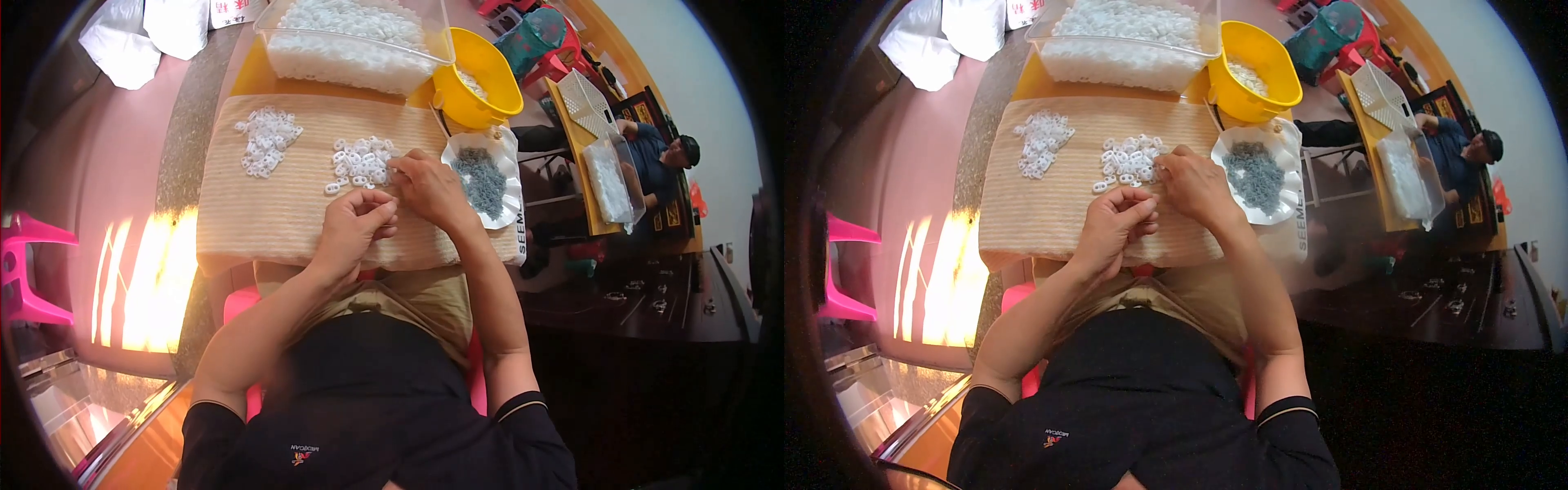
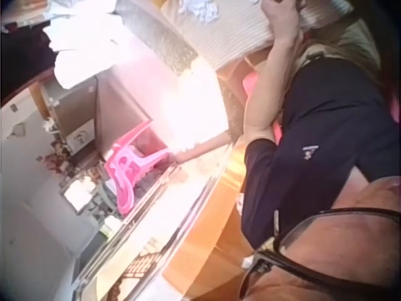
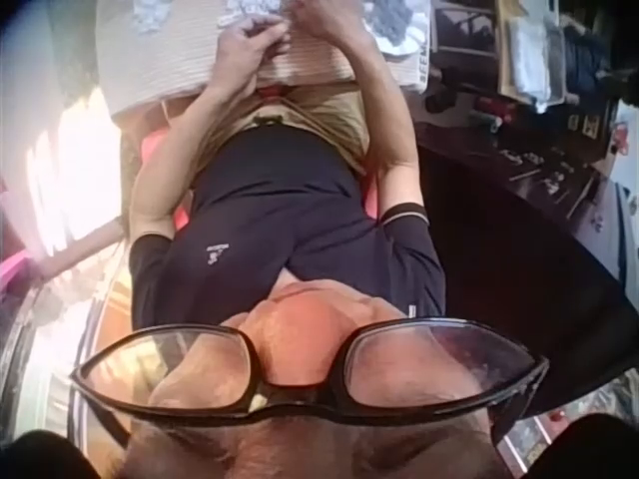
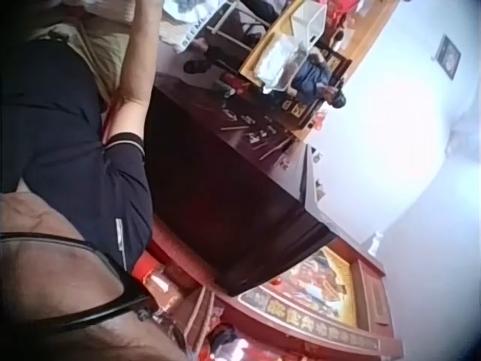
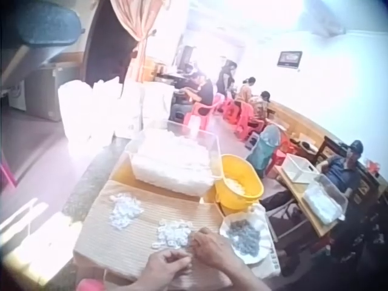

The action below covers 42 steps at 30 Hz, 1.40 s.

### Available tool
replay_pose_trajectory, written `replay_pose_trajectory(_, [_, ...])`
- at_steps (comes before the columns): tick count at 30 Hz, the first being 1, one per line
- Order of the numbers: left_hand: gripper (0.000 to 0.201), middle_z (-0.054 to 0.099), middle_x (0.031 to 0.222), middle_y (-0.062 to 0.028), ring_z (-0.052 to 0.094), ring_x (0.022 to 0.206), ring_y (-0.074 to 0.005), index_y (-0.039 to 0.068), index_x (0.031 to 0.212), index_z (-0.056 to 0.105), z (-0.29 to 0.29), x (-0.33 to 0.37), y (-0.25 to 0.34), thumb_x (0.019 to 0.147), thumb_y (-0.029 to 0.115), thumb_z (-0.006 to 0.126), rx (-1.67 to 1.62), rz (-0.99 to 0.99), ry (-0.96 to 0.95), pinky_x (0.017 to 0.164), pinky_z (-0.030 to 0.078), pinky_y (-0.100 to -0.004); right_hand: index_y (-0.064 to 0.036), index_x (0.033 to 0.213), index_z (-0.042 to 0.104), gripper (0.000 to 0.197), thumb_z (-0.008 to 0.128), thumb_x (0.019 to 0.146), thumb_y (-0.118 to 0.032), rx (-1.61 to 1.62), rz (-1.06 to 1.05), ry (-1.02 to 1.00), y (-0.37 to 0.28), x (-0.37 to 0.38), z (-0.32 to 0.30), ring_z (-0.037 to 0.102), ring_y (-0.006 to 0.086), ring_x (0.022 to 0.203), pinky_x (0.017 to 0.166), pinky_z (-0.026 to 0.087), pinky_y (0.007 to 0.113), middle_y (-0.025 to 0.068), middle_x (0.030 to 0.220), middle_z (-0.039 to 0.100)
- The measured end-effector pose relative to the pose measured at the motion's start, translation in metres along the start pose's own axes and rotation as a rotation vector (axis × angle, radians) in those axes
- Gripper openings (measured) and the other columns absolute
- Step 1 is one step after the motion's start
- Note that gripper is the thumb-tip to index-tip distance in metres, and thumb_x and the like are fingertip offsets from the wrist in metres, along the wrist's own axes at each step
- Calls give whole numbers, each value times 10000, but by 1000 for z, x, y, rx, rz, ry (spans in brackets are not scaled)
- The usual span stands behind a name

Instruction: Manually assembling small white plastic clips by inserting metal components into them.

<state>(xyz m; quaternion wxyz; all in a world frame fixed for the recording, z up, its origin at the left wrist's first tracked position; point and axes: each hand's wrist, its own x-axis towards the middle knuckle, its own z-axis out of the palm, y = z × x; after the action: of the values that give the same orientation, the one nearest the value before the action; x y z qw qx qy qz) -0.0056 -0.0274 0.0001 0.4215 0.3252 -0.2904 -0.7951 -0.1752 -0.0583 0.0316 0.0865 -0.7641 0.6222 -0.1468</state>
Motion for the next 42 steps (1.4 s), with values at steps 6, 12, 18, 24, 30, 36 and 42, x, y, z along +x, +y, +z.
replay_pose_trajectory(6, [85,617,830,-17,605,733,-83,31,941,620,-1,0,-1,885,89,647,12,-4,-3,683,546,-230,-92,950,663,177,535,876,-189,17,-19,-43,2,4,0,612,344,906,771,485,441,128,972,617])
replay_pose_trajectory(12, [81,614,821,-19,599,722,-84,29,941,625,1,-1,0,890,90,640,29,-3,2,680,543,-230,-72,903,627,167,527,888,-204,6,-35,-9,8,4,10,612,359,865,742,482,458,138,940,600])
replay_pose_trajectory(18, [94,614,830,-23,597,723,-87,26,950,623,0,-1,-1,887,92,644,19,-1,6,681,540,-229,-56,881,601,133,532,887,-170,9,-17,89,8,1,14,608,381,829,719,481,467,158,946,598])
replay_pose_trajectory(24, [127,626,856,-28,595,729,-82,20,982,614,2,1,-1,885,94,649,42,73,18,690,535,-223,-26,890,584,120,569,906,-144,483,25,150,-5,-19,7,592,244,690,619,467,358,91,782,585])
replay_pose_trajectory(30, [125,637,840,-37,598,725,-84,11,977,610,5,-3,2,888,92,645,104,79,-20,683,523,-213,-24,889,595,210,560,957,-219,1008,267,-80,-15,-36,-1,473,43,551,468,378,208,-34,645,516])
replay_pose_trajectory(36, [109,634,802,-35,598,710,-79,5,944,608,7,-4,1,894,96,640,85,73,-43,657,518,-205,-26,907,612,193,573,951,-210,1140,296,-125,-8,-47,0,460,29,516,442,363,184,-31,649,534])
replay_pose_trajectory(42, [113,638,817,-39,608,719,-77,9,943,603,7,-6,2,895,104,641,28,24,-40,664,531,-210,4,1028,637,197,640,903,-149,1219,305,-70,-11,-57,-1,508,44,538,457,405,187,9,708,602])
